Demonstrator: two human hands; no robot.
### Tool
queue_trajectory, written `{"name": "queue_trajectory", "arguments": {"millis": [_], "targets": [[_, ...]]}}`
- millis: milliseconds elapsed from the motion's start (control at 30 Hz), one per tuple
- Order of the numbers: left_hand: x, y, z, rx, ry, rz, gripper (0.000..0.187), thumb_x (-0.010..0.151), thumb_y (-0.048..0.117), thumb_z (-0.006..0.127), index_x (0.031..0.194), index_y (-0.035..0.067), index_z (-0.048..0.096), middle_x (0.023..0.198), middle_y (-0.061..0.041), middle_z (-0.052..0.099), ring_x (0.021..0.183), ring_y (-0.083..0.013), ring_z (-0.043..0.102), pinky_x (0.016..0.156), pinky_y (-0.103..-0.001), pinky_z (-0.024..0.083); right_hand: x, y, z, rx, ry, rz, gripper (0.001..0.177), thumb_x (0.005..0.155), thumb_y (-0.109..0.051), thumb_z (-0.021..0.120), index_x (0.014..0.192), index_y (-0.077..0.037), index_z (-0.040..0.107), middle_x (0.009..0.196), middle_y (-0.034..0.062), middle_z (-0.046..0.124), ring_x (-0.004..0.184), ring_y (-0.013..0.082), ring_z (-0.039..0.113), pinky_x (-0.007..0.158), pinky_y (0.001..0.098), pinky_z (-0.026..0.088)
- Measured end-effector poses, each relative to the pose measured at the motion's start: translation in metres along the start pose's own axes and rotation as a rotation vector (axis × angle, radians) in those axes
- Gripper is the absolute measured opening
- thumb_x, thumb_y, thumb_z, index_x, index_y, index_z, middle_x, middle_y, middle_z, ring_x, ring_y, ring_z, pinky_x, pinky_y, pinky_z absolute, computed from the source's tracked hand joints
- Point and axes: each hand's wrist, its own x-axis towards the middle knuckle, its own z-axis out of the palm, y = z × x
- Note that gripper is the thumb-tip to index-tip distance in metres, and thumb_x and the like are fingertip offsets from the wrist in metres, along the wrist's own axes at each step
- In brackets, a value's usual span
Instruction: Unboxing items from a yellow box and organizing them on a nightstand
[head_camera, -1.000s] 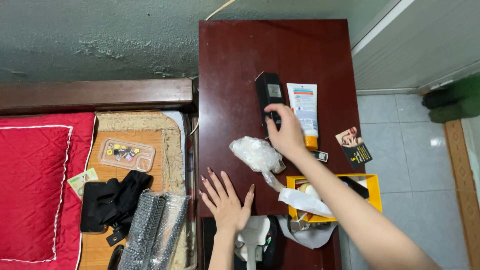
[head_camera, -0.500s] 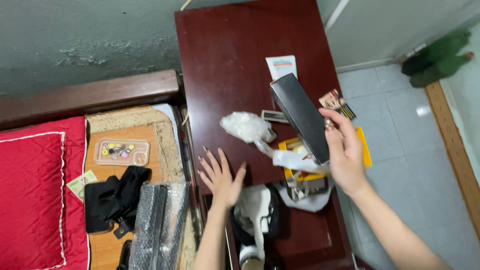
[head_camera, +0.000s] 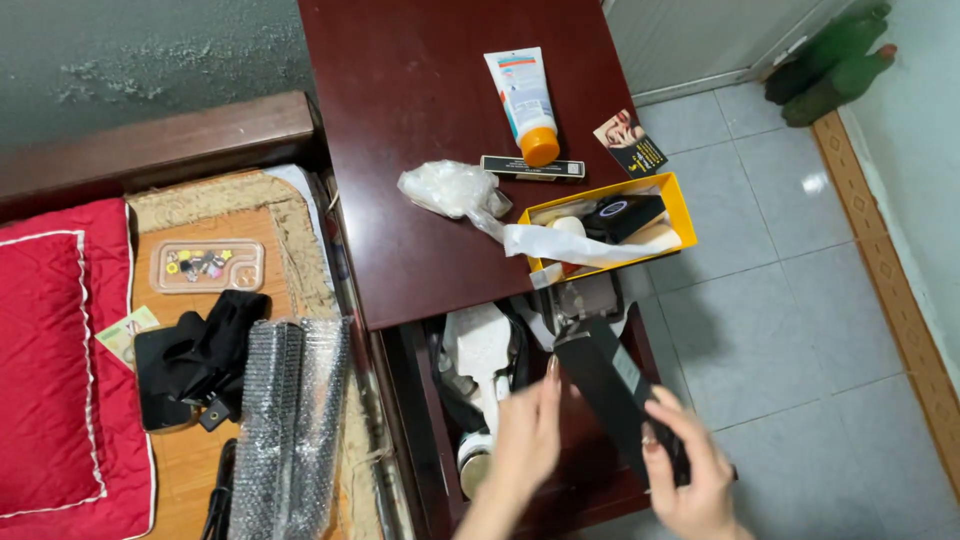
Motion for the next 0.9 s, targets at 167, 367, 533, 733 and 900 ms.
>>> {"name": "queue_trajectory", "arguments": {"millis": [167, 367, 533, 733, 900], "targets": [[-0.023, -0.009, 0.052, -0.293, 0.008, -0.386, 0.031, 0.091, 0.043, 0.050, 0.102, 0.016, 0.060, 0.072, 0.004, 0.060, 0.067, -0.0044, 0.055, 0.062, -0.024, 0.052, -0.035, 0.032, 0.021, 0.043, -0.097, 0.198, 0.037, 0.089, -0.016, 0.055, 0.125, -0.005, 0.056, 0.132, 0.0157, 0.059, 0.121, 0.0244, 0.059, 0.103, 0.0328, 0.045], [-0.019, -0.033, 0.069, -0.553, 0.093, -0.618, 0.032, 0.081, 0.030, 0.071, 0.107, 0.011, 0.072, 0.097, 0.000, 0.074, 0.087, -0.0067, 0.064, 0.080, -0.020, 0.049, -0.039, 0.038, 0.029, 0.294, -0.325, 0.366, 0.050, 0.088, -0.017, 0.057, 0.135, -0.005, 0.043, 0.136, 0.0133, 0.057, 0.130, 0.0230, 0.053, 0.107, 0.0331, 0.041], [-0.020, -0.044, 0.054, -0.680, 0.186, -0.634, 0.035, 0.079, 0.018, 0.074, 0.111, 0.006, 0.067, 0.106, -0.006, 0.074, 0.096, -0.0123, 0.066, 0.085, -0.024, 0.051, -0.011, 0.059, 0.038, 0.234, -0.649, 0.443, 0.049, 0.091, -0.029, 0.044, 0.138, -0.016, 0.046, 0.134, 0.0086, 0.060, 0.112, 0.0236, 0.066, 0.094, 0.0372, 0.050], [-0.017, -0.086, 0.077, 0.031, 0.112, -0.676, 0.064, 0.067, 0.062, 0.075, 0.100, 0.015, 0.048, 0.097, 0.003, 0.067, 0.089, -0.0174, 0.069, 0.078, -0.031, 0.050, 0.065, 0.076, 0.094, -0.089, -0.422, 0.131, 0.032, 0.089, -0.025, 0.059, 0.119, -0.014, 0.062, 0.099, 0.0038, 0.061, 0.081, 0.0197, 0.063, 0.076, 0.0364, 0.049], [-0.002, -0.103, 0.095, 0.304, 0.023, -0.739, 0.068, 0.082, 0.067, 0.060, 0.108, 0.008, 0.036, 0.108, -0.017, 0.064, 0.098, -0.0433, 0.062, 0.082, -0.051, 0.048, 0.113, 0.068, 0.150, -0.588, -0.889, 0.184, 0.055, 0.092, -0.044, 0.053, 0.137, -0.015, 0.039, 0.083, 0.0149, 0.070, 0.080, 0.0398, 0.068, 0.070, 0.0502, 0.053]]}}
